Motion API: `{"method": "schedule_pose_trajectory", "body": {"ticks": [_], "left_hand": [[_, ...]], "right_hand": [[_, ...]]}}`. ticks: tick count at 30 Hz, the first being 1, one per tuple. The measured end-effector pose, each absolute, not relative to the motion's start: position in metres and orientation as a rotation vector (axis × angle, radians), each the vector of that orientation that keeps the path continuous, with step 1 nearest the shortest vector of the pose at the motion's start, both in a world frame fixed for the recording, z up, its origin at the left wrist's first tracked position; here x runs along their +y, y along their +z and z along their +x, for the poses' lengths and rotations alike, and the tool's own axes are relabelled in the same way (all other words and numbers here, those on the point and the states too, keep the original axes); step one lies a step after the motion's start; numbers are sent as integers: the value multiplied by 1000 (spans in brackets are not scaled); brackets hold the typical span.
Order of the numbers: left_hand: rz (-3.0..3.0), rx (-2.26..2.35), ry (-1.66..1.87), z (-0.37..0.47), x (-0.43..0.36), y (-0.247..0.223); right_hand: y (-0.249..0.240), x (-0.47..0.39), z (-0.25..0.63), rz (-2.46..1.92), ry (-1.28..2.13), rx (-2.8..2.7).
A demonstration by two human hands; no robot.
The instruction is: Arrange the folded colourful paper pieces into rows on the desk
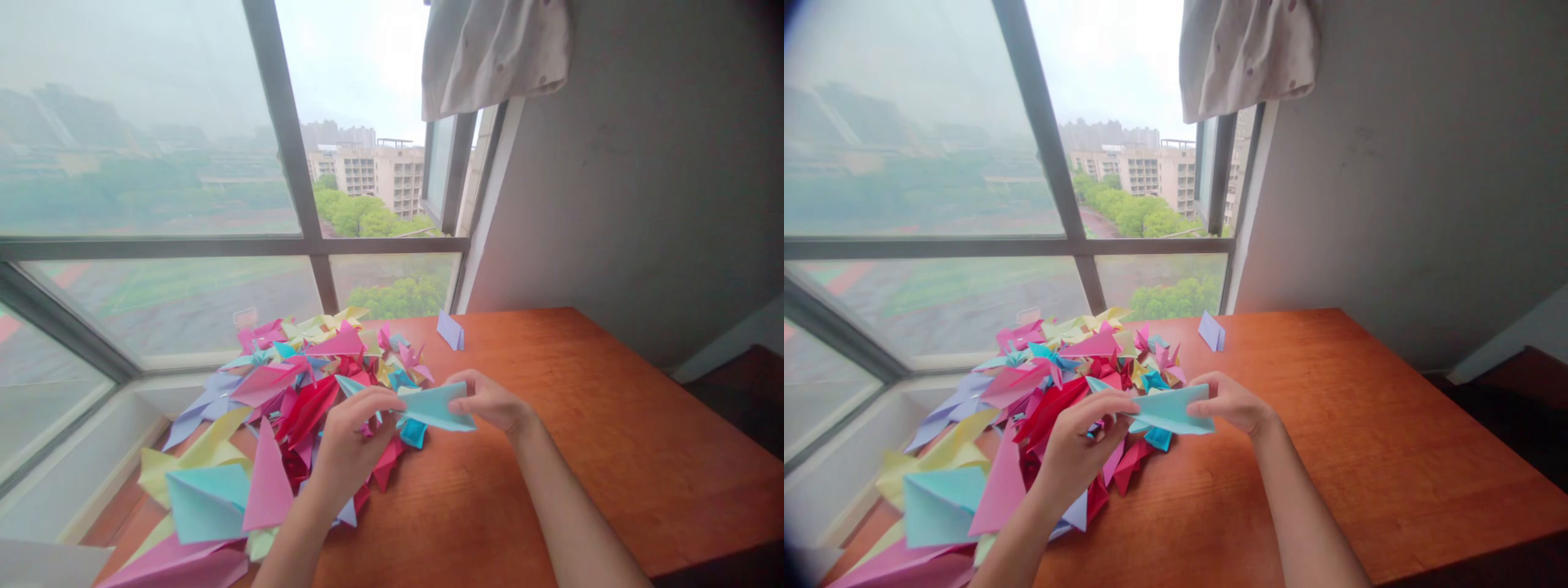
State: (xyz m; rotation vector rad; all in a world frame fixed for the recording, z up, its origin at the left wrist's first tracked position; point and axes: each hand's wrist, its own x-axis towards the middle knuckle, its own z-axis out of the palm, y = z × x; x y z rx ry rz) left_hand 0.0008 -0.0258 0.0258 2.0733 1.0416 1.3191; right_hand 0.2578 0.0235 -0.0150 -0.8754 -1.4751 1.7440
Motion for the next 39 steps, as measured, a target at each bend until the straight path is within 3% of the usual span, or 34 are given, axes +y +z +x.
{"method": "schedule_pose_trajectory", "body": {"ticks": [7,12,14,27,39], "left_hand": [[2045,1090,1366,-1,-25,28],[1968,1172,1363,1,-26,27],[1970,1166,1344,3,-27,26],[2046,1041,1128,22,-39,20],[1938,981,1137,26,-42,21]], "right_hand": [[-24,37,293,-1045,1539,-1370],[-43,57,337,-1716,496,-1054],[-52,62,348,-1985,222,-1006],[-73,112,321,-2392,174,-1332],[-74,143,324,-2387,106,-1371]]}}
